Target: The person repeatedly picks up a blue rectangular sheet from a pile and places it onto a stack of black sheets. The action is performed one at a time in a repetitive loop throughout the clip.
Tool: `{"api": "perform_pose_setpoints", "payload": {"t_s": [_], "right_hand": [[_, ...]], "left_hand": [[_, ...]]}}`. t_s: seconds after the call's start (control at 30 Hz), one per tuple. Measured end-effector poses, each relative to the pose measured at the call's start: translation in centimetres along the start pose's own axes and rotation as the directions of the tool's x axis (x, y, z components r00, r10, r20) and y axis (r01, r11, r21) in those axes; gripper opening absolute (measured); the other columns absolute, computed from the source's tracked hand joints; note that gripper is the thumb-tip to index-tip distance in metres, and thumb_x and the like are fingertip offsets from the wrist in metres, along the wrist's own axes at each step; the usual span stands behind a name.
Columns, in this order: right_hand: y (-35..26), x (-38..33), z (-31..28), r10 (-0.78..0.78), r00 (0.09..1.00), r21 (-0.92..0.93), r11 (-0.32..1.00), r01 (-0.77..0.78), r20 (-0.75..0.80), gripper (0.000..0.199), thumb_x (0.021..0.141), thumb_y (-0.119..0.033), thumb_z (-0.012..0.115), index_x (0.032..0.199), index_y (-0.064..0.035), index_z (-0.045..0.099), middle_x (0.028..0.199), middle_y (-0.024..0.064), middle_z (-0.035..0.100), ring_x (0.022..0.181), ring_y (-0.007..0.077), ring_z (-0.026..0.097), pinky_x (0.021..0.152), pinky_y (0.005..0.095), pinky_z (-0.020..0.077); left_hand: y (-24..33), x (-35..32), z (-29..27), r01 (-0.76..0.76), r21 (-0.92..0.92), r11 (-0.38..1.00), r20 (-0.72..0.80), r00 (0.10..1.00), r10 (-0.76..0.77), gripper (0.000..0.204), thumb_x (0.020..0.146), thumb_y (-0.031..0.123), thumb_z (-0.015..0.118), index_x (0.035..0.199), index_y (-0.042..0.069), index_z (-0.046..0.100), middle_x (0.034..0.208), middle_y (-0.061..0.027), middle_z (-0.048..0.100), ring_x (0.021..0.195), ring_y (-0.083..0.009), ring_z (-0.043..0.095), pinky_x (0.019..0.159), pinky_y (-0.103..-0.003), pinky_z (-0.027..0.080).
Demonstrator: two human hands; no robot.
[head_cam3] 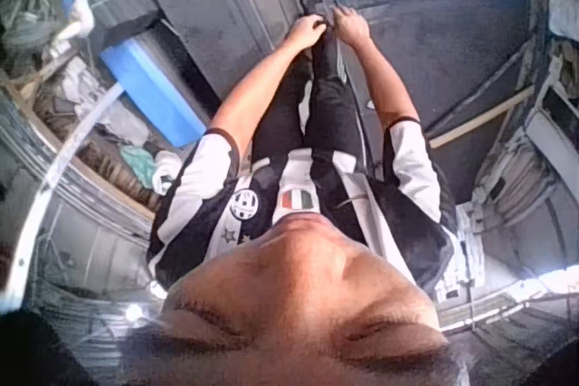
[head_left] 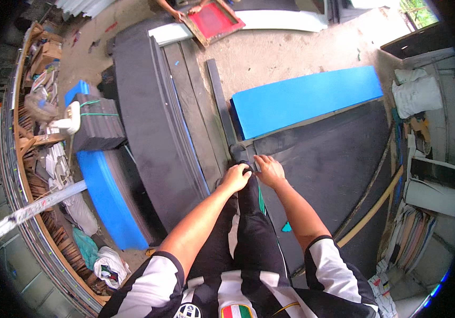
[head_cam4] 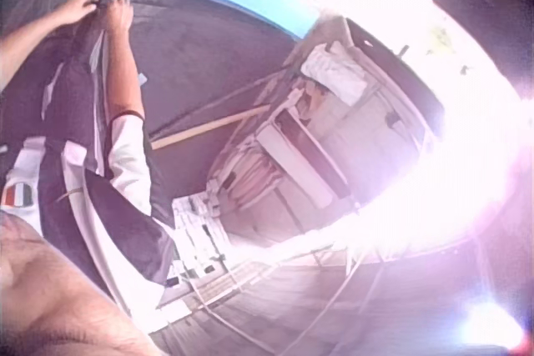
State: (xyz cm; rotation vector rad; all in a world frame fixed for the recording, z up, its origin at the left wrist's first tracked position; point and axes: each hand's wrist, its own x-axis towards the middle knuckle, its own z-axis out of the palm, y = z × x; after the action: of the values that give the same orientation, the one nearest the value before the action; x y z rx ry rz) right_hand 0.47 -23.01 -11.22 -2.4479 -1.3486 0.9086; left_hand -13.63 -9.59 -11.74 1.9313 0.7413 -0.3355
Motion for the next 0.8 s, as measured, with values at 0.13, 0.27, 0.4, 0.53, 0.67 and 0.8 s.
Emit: {"api": "perform_pose_setpoints", "payload": {"t_s": [0.13, 0.27, 0.4, 0.53, 0.67, 0.8], "right_hand": [[10.3, 11.1, 11.6, -0.041, 0.998, -0.181, 0.983, 0.033, -0.037, 0.07, 0.081, -0.021, 0.075, 0.145, -0.0094, 0.048, 0.144, 0.0155, 0.053, 0.134, 0.0341, 0.051, 0.107, 0.046, 0.0457], [17.0, 19.7, 18.5, -0.092, 0.994, -0.356, 0.932, 0.063, -0.063, 0.06, 0.094, -0.018, 0.056, 0.152, -0.0101, 0.042, 0.154, 0.0169, 0.043, 0.142, 0.0339, 0.043, 0.112, 0.0495, 0.0418], [22.0, 23.3, 20.5, -0.356, 0.921, -0.553, 0.805, 0.216, -0.157, 0.059, 0.095, -0.024, 0.053, 0.152, -0.0117, 0.044, 0.153, 0.0164, 0.043, 0.139, 0.0367, 0.046, 0.101, 0.0535, 0.0508], [23.6, 23.4, 20.4, -0.521, 0.846, -0.54, 0.746, 0.39, -0.11, 0.048, 0.094, -0.022, 0.054, 0.139, -0.0046, 0.057, 0.146, 0.0207, 0.054, 0.128, 0.0403, 0.057, 0.097, 0.051, 0.0545], [24.2, 23.5, 18.8, -0.535, 0.844, -0.44, 0.751, 0.493, 0.032, 0.047, 0.094, -0.022, 0.055, 0.136, -0.003, 0.059, 0.144, 0.0216, 0.056, 0.128, 0.041, 0.059, 0.098, 0.05, 0.0551], [24.7, 22.6, 16.1, -0.518, 0.855, -0.263, 0.825, 0.5, 0.0, 0.046, 0.094, -0.026, 0.059, 0.133, -0.0028, 0.061, 0.139, 0.0188, 0.061, 0.126, 0.0365, 0.062, 0.098, 0.0463, 0.0561]], "left_hand": [[-6.6, 10.5, 3.1, 0.184, 0.012, 0.983, 0.008, 0.983, -0.184, 0.038, 0.093, 0.031, 0.069, 0.12, 0.004, 0.069, 0.118, -0.0202, 0.07, 0.113, -0.0376, 0.067, 0.098, -0.046, 0.052], [-13.6, 17.7, 7.0, 0.186, 0.01, 0.982, -0.027, 0.982, -0.186, 0.037, 0.093, 0.029, 0.07, 0.119, 0.004, 0.069, 0.117, -0.0189, 0.072, 0.106, -0.0351, 0.069, 0.093, -0.044, 0.054], [-17.6, 20.6, 9.8, 0.21, 0.014, 0.978, 0.004, 0.978, -0.21, 0.035, 0.092, 0.028, 0.071, 0.118, 0.004, 0.069, 0.114, -0.0179, 0.073, 0.094, -0.0304, 0.072, 0.088, -0.042, 0.055], [-18.8, 21.2, 11.3, 0.219, 0.019, 0.976, 0.047, 0.975, -0.219, 0.034, 0.093, 0.028, 0.071, 0.117, 0.004, 0.07, 0.113, -0.0183, 0.073, 0.085, -0.0293, 0.073, 0.083, -0.043, 0.056], [-16.9, 21.9, 11.1, 0.18, 0.021, 0.983, 0.003, 0.984, -0.18, 0.036, 0.088, 0.023, 0.075, 0.119, 0.004, 0.068, 0.116, -0.017, 0.071, 0.096, -0.0313, 0.07, 0.089, -0.043, 0.054], [-11.3, 23.4, 8.4, -0.132, 0.337, 0.932, -0.183, 0.962, 0.203, 0.05, 0.082, 0.021, 0.08, 0.127, 0.008, 0.063, 0.125, -0.014, 0.066, 0.12, -0.0326, 0.06, 0.105, -0.045, 0.046]]}}
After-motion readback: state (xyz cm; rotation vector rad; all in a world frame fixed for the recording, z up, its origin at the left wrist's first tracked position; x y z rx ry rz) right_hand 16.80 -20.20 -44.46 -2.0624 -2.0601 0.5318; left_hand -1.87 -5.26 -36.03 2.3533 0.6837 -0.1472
